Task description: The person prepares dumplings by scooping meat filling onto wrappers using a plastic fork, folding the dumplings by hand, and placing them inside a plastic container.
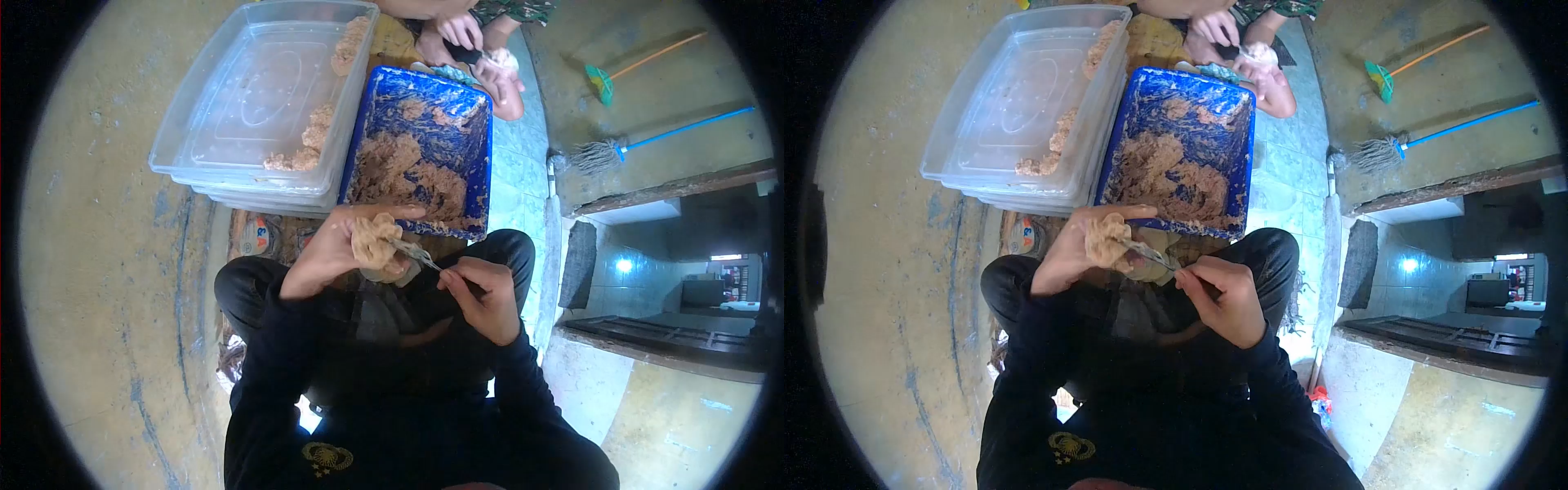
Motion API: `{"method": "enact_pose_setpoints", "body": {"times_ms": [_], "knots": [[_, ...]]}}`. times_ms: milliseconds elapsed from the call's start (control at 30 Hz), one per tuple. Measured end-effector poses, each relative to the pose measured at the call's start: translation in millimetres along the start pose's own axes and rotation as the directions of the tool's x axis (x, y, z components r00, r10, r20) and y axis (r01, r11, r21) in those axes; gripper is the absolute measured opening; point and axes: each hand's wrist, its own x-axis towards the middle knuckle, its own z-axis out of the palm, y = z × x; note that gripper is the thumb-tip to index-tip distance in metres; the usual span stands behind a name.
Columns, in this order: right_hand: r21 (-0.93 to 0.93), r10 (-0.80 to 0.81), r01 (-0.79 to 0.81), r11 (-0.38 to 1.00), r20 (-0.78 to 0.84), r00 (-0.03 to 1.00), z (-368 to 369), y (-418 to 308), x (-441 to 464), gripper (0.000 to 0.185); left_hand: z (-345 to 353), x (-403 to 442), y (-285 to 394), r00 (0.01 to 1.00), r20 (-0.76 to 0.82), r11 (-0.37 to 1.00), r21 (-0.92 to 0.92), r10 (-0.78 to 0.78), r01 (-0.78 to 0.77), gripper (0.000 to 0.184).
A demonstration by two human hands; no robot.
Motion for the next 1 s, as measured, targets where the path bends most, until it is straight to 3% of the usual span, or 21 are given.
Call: {"method": "enact_pose_setpoints", "body": {"times_ms": [67,100,167,200,233,267,300,333,400,433,500,533,567,633,700,767,833,900,1000], "knots": [[0.018,0.001,-0.001,1.0,0.018,1.0,8,5,5,0.009,-4,2,-13,0.982,0.136,0.935,-0.313,-0.132,0.169,0.066],[0.021,0.004,-0.004,1.0,0.004,1.0,11,7,6,0.011,-5,3,-19,0.982,0.124,0.936,-0.309,-0.139,0.172,0.066],[0.03,0.007,-0.007,1.0,-0.003,1.0,15,12,9,0.012,-2,4,-27,0.968,0.153,0.807,-0.535,-0.198,0.249,0.081],[-0.006,0.023,-0.023,1.0,0.023,0.999,14,14,9,0.012,2,4,-27,0.977,0.125,0.812,-0.544,-0.172,0.212,0.063],[-0.046,0.039,-0.037,0.998,0.045,0.998,13,16,9,0.013,4,3,-30,0.977,0.124,0.813,-0.543,-0.171,0.211,0.063],[-0.048,0.038,-0.036,0.998,0.042,0.998,13,19,8,0.013,7,4,-38,0.98,0.091,0.842,-0.502,-0.177,0.199,0.051],[-0.119,-0.006,0.003,0.993,-0.024,1.0,12,21,7,0.013,9,5,-47,0.982,0.059,0.869,-0.459,-0.18,0.187,0.039],[-0.191,-0.055,0.037,0.981,-0.089,0.995,11,22,6,0.012,9,8,-58,0.982,0.066,0.87,-0.456,-0.176,0.186,0.039],[-0.168,-0.023,-0.008,0.986,-0.178,0.984,10,14,0,0.012,10,13,-72,0.942,-0.135,0.823,-0.535,-0.306,0.19,0.026],[-0.14,0.013,-0.05,0.989,-0.255,0.967,11,10,-4,0.012,12,12,-73,0.944,-0.134,0.824,-0.534,-0.303,0.189,0.026],[-0.075,0.02,-0.036,0.997,-0.202,0.979,19,16,-14,0.013,21,7,-75,0.95,-0.282,0.821,-0.569,-0.131,-0.055,0.043],[-0.006,0.027,-0.028,1.0,-0.15,0.988,24,19,-18,0.013,28,8,-77,0.953,-0.275,0.821,-0.569,-0.13,-0.052,0.043],[-0.007,0.028,-0.03,1.0,-0.159,0.987,30,20,-20,0.013,37,11,-82,0.928,-0.373,0.835,-0.516,-0.017,-0.192,0.055],[0.103,0.152,-0.146,0.984,-0.054,0.987,45,19,-20,0.012,51,14,-82,0.883,-0.459,0.832,-0.449,0.098,-0.325,0.067],[0.111,0.102,-0.091,0.99,-0.106,0.989,59,24,-17,0.01,59,13,-81,0.833,-0.514,0.935,-0.151,0.203,-0.321,0.091],[0.071,-0.005,0.021,0.997,-0.217,0.976,66,24,-13,0.008,62,4,-77,0.815,-0.512,0.919,-0.116,0.27,-0.378,0.087],[0.043,-0.025,0.036,0.998,-0.233,0.972,56,12,-11,0.007,63,0,-53,0.81,-0.488,0.935,0.041,0.326,-0.352,0.084],[0.004,-0.042,0.044,0.999,-0.251,0.967,38,2,-12,0.006,56,-1,-32,0.858,-0.425,0.95,0.018,0.289,-0.311,0.086],[-0.031,-0.034,0.031,0.999,-0.114,0.993,7,-3,-16,0.008,38,1,-17,0.941,-0.273,0.97,-0.079,0.2,-0.229,0.094]]}}
